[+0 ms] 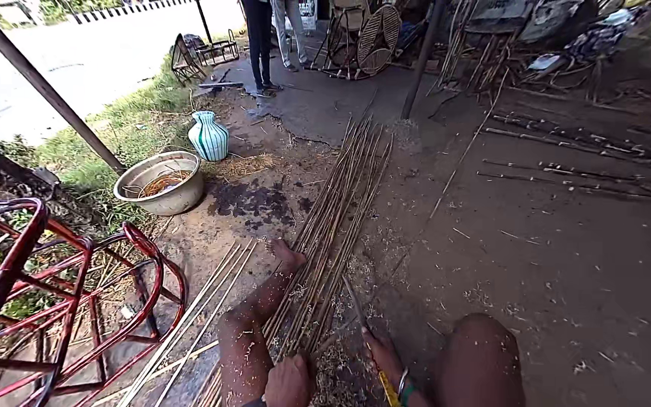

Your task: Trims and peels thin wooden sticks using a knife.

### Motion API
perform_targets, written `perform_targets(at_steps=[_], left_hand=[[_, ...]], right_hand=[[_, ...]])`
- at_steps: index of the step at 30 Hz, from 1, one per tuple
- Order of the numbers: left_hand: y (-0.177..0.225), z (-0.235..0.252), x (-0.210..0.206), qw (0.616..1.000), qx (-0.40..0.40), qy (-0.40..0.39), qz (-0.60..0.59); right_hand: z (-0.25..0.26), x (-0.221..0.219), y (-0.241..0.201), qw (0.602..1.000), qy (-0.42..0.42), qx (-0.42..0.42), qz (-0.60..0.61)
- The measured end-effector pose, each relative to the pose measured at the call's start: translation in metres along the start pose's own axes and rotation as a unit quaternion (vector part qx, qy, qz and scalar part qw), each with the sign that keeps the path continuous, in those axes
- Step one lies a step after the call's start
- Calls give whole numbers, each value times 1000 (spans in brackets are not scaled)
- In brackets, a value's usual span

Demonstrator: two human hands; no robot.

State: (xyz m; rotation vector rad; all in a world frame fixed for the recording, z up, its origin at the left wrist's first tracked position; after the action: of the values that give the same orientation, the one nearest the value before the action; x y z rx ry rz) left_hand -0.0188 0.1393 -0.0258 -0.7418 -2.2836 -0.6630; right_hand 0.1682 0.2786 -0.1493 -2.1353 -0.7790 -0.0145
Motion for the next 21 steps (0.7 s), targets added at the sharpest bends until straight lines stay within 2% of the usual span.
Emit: perform_targets(at_steps=[2, 3, 5, 6, 7, 9, 12, 14, 15, 16, 18, 19, 21], left_hand=[[-9, -5, 5, 1000, -12, 14, 0], [-11, -9, 6, 1000, -20, 22, 0], [-14, -12, 8, 998, -37, 43, -10], [-15, -12, 9, 998, -42, 52, -16], [-15, -12, 8, 998, -41, 51, -20], [-14, -15, 6, 998, -32, 42, -23], [-17, -16, 8, 998, -26, 45, -25], [-16, -19, 8, 998, -27, 43, -27], [-15, -21, 8, 999, -25, 41, -25], [-14, -21, 9, 999, -23, 40, -22], [-15, -22, 8, 999, -21, 38, -22], [-16, -20, 7, 999, -22, 37, -24], [-17, -21, 4, 998, -23, 32, -38]], right_hand=[[-8, 1, 0, 1000, 16, 16, -14], [-18, -2, 0, 996, -12, 58, -62], [-34, -3, -4, 954, -107, 182, -212], [-35, -4, -6, 936, -116, 214, -253], [-33, -3, -2, 940, -87, 208, -256], [-26, -4, 3, 971, 0, 149, -185], [-37, -6, -13, 954, -51, 181, -234], [-35, 4, -16, 957, -18, 163, -241], [-33, 3, -12, 969, 1, 152, -195], [-32, -1, -12, 973, -18, 155, -171], [-44, -7, -15, 941, -107, 199, -253], [-47, -8, -15, 929, -117, 205, -285], [-41, -6, -4, 957, -25, 181, -227]])
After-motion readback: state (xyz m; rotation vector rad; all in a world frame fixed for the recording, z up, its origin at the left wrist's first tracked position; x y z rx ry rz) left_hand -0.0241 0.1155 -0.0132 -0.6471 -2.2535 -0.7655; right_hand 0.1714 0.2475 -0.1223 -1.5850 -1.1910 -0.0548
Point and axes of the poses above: each hand's wrist, its own z-axis towards the middle knuckle, its own x-axis out of the back of the hand, y = z × x, the point moved 1 cm from there along z, towards the middle knuckle, and after that the axes turned 8 degrees about -z, right-handed, at the moved point
